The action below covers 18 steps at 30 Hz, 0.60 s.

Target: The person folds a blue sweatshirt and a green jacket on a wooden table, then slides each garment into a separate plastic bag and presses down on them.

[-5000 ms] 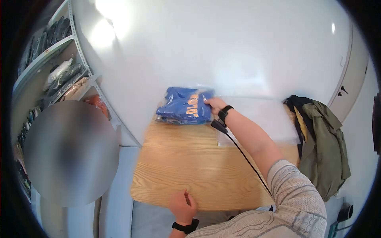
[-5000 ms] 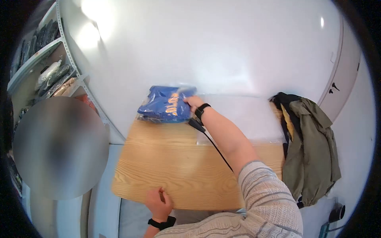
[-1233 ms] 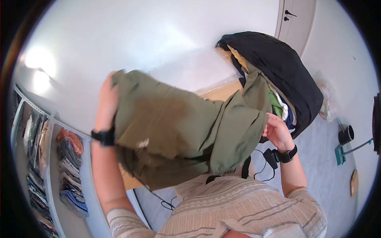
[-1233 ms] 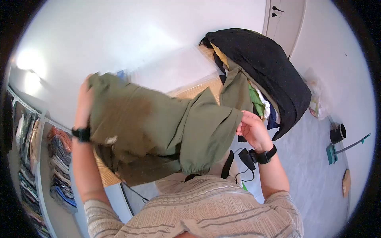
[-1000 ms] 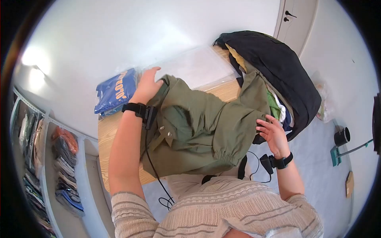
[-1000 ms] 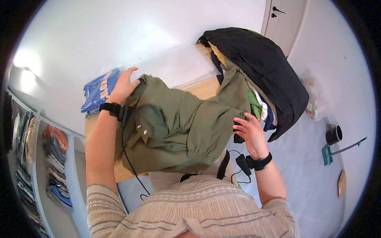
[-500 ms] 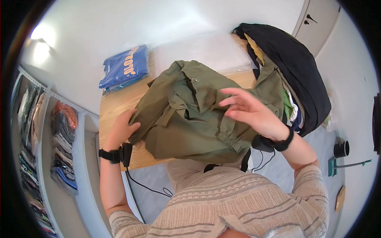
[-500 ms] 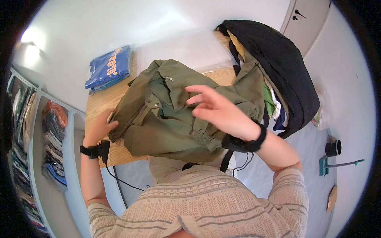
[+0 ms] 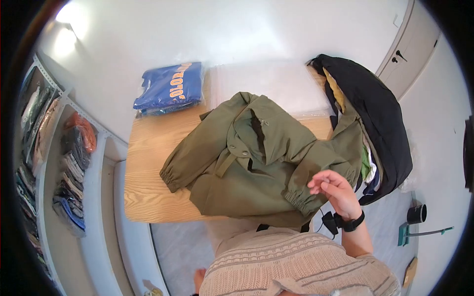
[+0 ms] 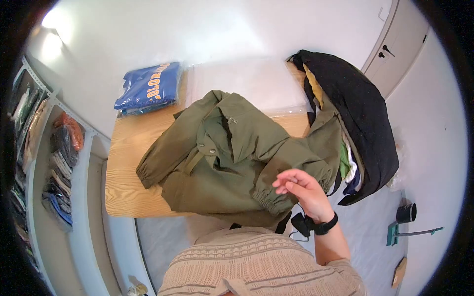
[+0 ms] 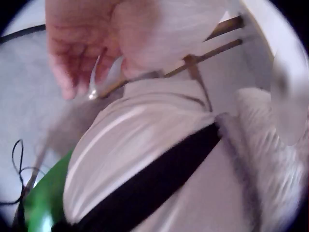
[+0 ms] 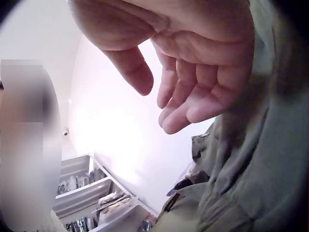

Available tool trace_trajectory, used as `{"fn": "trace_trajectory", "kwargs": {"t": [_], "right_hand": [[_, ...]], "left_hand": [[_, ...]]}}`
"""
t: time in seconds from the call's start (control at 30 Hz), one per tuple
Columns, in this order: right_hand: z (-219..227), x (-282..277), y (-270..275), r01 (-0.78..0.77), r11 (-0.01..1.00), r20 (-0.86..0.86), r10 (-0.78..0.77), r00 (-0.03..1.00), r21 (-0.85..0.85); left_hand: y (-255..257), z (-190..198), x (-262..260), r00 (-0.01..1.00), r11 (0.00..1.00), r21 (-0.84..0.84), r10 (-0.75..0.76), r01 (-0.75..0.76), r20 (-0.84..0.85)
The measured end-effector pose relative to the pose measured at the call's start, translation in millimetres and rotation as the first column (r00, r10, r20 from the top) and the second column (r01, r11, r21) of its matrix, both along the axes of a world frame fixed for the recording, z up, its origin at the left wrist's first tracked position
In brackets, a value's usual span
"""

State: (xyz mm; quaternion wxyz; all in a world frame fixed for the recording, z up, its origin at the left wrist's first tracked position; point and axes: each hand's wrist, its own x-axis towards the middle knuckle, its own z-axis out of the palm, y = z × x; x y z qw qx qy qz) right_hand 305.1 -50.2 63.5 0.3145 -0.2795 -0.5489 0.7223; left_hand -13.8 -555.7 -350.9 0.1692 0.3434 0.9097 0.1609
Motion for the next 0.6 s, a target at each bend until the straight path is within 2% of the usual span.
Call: {"fn": "trace_trajectory", "kwargs": {"t": [0.1, 0.43, 0.53, 0.6], "right_hand": [[-10.4, 6.1, 2.5, 0.075, 0.991, -0.049, -0.08, 0.996, -0.107], [-9.9, 21.6, 15.5, 0.17, 0.97, 0.03, -0.167, 0.985, -0.173], [-5.1, 22.6, 21.2, 0.168, 0.97, 0.023, -0.166, 0.986, -0.175], [-7.4, 22.2, 20.7, 0.198, 0.961, 0.028, -0.196, 0.98, -0.194]], "left_hand": [[26.6, -4.7, -1.4, 0.999, 0.999, 0.021, -0.03, 0.029, 0.028], [148.6, -42.9, -17.2, 0.963, 0.969, 0.141, -0.225, 0.205, 0.149], [173.5, -48.2, -1.2, 0.945, 0.959, 0.172, -0.259, 0.227, 0.198], [172.7, -44.7, 1.9, 0.935, 0.955, 0.17, -0.277, 0.242, 0.224]]}}
